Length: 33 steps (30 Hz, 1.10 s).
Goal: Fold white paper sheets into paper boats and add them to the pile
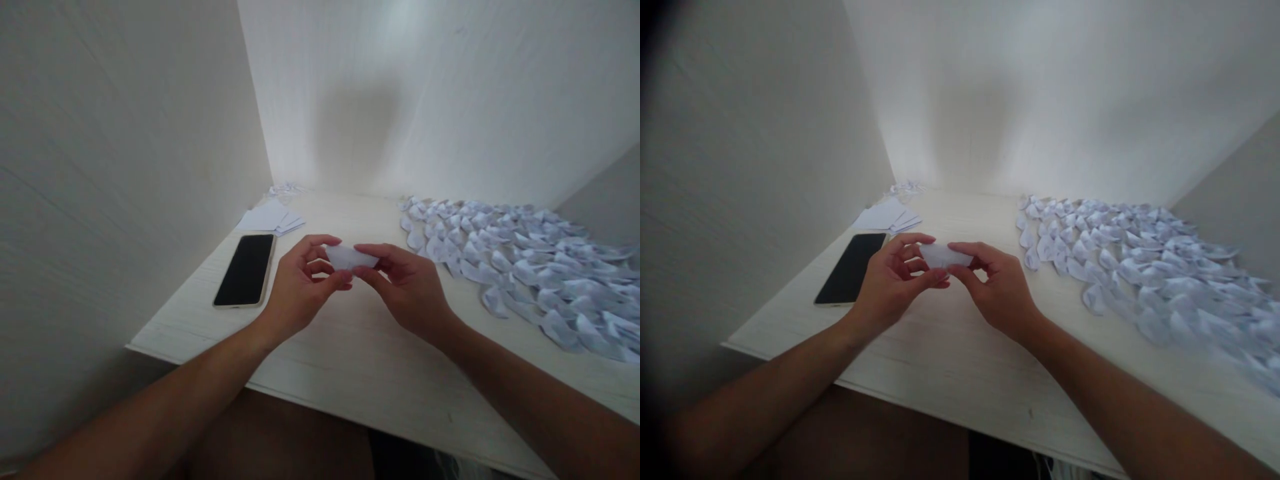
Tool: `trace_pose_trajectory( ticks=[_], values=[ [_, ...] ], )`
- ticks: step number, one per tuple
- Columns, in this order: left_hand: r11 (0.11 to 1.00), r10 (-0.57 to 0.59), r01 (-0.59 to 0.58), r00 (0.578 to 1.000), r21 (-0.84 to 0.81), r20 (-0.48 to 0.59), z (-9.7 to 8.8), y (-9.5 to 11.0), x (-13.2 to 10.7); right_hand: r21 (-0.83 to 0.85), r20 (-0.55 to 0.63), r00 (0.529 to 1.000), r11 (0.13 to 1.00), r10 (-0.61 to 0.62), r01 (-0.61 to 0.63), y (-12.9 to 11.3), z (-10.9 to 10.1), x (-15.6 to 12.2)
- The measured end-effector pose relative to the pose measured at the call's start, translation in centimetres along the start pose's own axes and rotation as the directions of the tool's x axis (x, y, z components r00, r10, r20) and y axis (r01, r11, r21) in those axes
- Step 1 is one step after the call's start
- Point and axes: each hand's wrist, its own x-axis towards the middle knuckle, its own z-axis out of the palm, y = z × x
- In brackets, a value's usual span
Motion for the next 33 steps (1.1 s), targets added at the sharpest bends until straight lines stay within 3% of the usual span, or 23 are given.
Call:
trace_pose_trajectory(
  ticks=[11, 19, 33],
  values=[
    [0.998, -0.005, 0.005, 1.0, 0.059, 0.004, -0.17, 0.74, -0.68, 0.033, 0.035, 0.999, 0.999, 0.005, -0.006, -0.72, 0.09, -0.27],
    [0.999, -0.032, 0.031, 0.998, 0.014, 0.062, -0.67, 0.82, -0.84, 0.104, 0.072, 0.996, 0.993, 0.053, -0.06, -0.9, -0.02, -0.18],
    [0.993, -0.105, 0.107, 0.993, -0.048, 0.052, -0.78, 0.68, -0.7, 0.225, 0.08, 0.993, 0.968, 0.091, -0.107, -0.7, 0.03, -0.19]
  ],
)
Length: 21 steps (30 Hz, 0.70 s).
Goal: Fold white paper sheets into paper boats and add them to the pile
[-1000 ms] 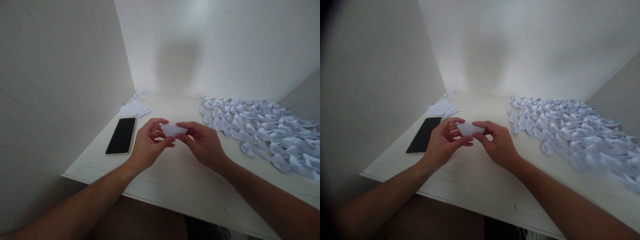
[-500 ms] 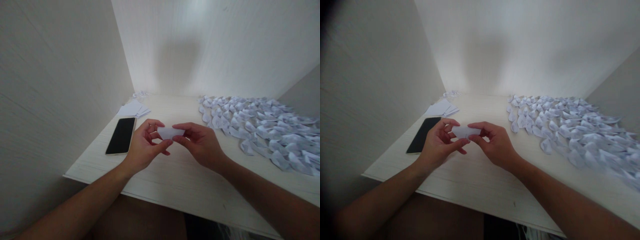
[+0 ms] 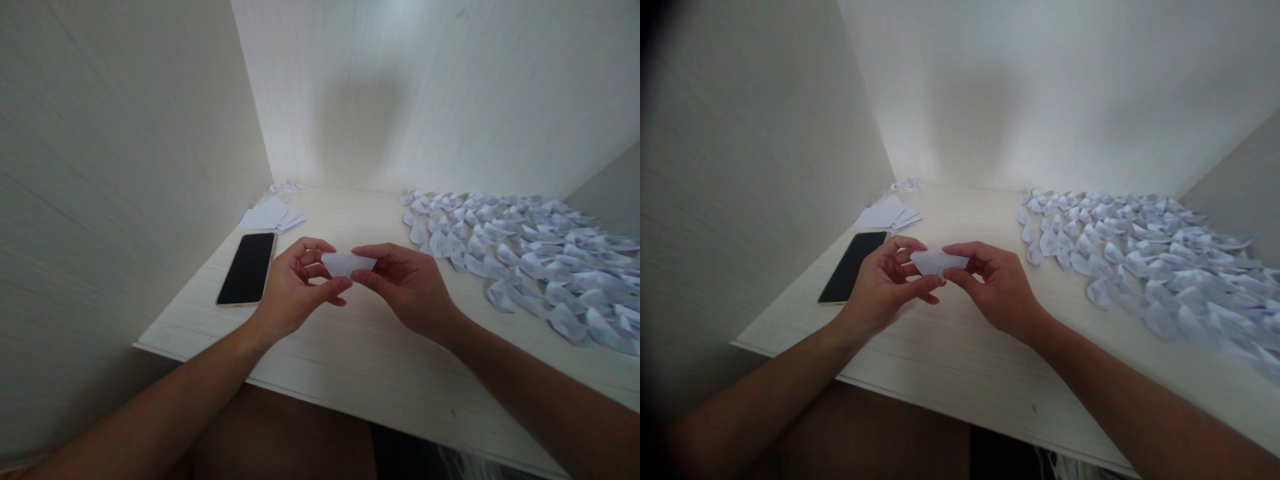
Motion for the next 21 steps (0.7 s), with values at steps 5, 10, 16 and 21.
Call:
trace_pose_trajectory(
  ticks=[5, 10, 16, 21],
  values=[
    [0.999, -0.032, 0.033, 0.999, -0.031, 0.008, -0.16, -0.05, 0.09, -0.001, 0.001, 1.0, 1.0, 0.013, -0.013, -0.07, -0.04, 0.01],
    [0.998, -0.03, 0.03, 1.0, -0.062, 0.004, -0.13, -0.08, 0.17, 0.007, -0.004, 1.0, 1.0, 0.003, -0.003, -0.08, -0.05, 0.03],
    [0.997, -0.041, 0.042, 0.999, -0.065, 0.008, -0.01, 0.06, 0.11, 0.011, -0.005, 1.0, 1.0, 0.009, -0.009, -0.2, -0.03, 0.1],
    [1.0, -0.008, 0.008, 1.0, -0.025, 0.02, 0.01, 0.23, -0.08, 0.047, -0.003, 1.0, 0.999, 0.022, -0.021, -0.29, 0.02, 0.11]
  ],
)
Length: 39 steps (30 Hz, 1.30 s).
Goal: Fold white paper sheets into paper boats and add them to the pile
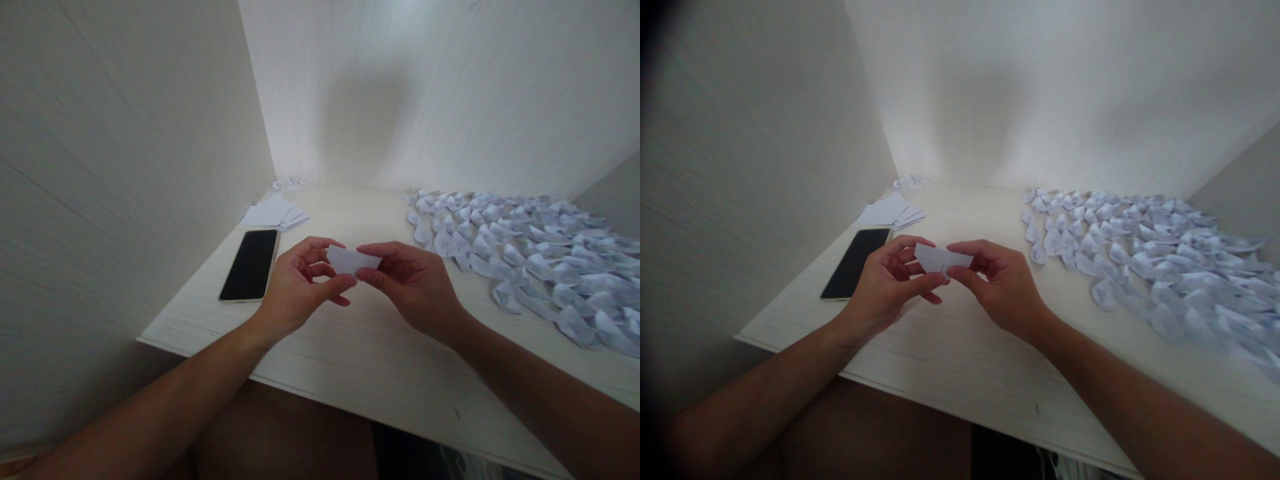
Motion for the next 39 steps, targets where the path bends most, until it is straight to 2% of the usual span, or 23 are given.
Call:
trace_pose_trajectory(
  ticks=[5, 16, 20, 23, 30, 39],
  values=[
    [0.994, 0.085, -0.086, 0.996, 0.07, 0.013, 0.25, 0.0, -0.26, 0.019, 0.01, 0.999, 0.999, 0.032, -0.033, 0.04, -0.13, 0.0],
    [0.977, 0.147, -0.151, 0.988, 0.15, 0.039, 0.22, -0.07, -0.62, 0.149, 0.07, 0.991, 0.981, 0.116, -0.125, 0.1, -0.16, 0.06],
    [0.966, 0.182, -0.195, 0.979, 0.17, 0.088, 0.18, -0.14, -0.73, 0.109, 0.075, 0.989, 0.985, 0.128, -0.135, 0.48, -0.24, 0.02],
    [0.968, 0.176, -0.193, 0.978, 0.16, 0.11, 0.18, -0.18, -0.74, 0.09, 0.081, 0.987, 0.985, 0.14, -0.147, 0.83, -0.33, -0.02],
    [0.979, 0.132, -0.143, 0.987, 0.144, 0.087, 0.11, -0.24, -0.48, 0.109, 0.097, 0.979, 0.976, 0.18, -0.191, 0.75, -0.47, -0.09],
    [0.984, 0.082, -0.088, 0.996, 0.155, 0.044, -0.19, -0.26, -0.42, 0.074, 0.07, 0.99, 0.989, 0.126, -0.131, 0.75, -0.39, -0.07]
  ],
)
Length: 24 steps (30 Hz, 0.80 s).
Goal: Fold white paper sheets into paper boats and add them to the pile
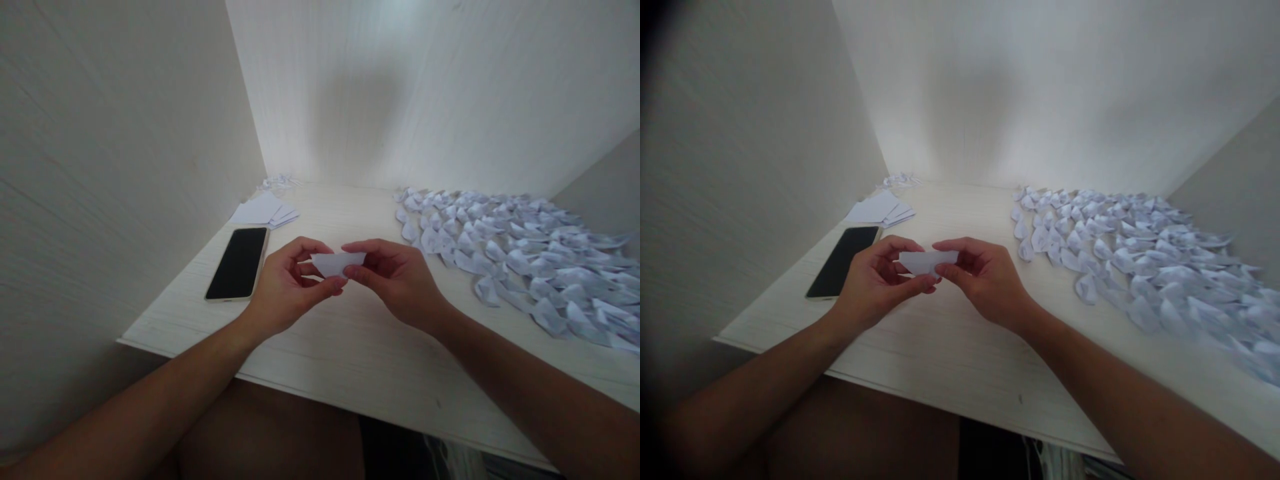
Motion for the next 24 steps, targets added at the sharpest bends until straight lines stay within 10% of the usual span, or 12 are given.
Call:
trace_pose_trajectory(
  ticks=[24],
  values=[
    [0.995, -0.071, 0.067, 0.996, -0.067, -0.055, 0.45, 0.16, 0.12, 0.069, 0.073, 0.996, 0.997, -0.042, 0.037, -0.82, 0.03, 0.3]
  ],
)
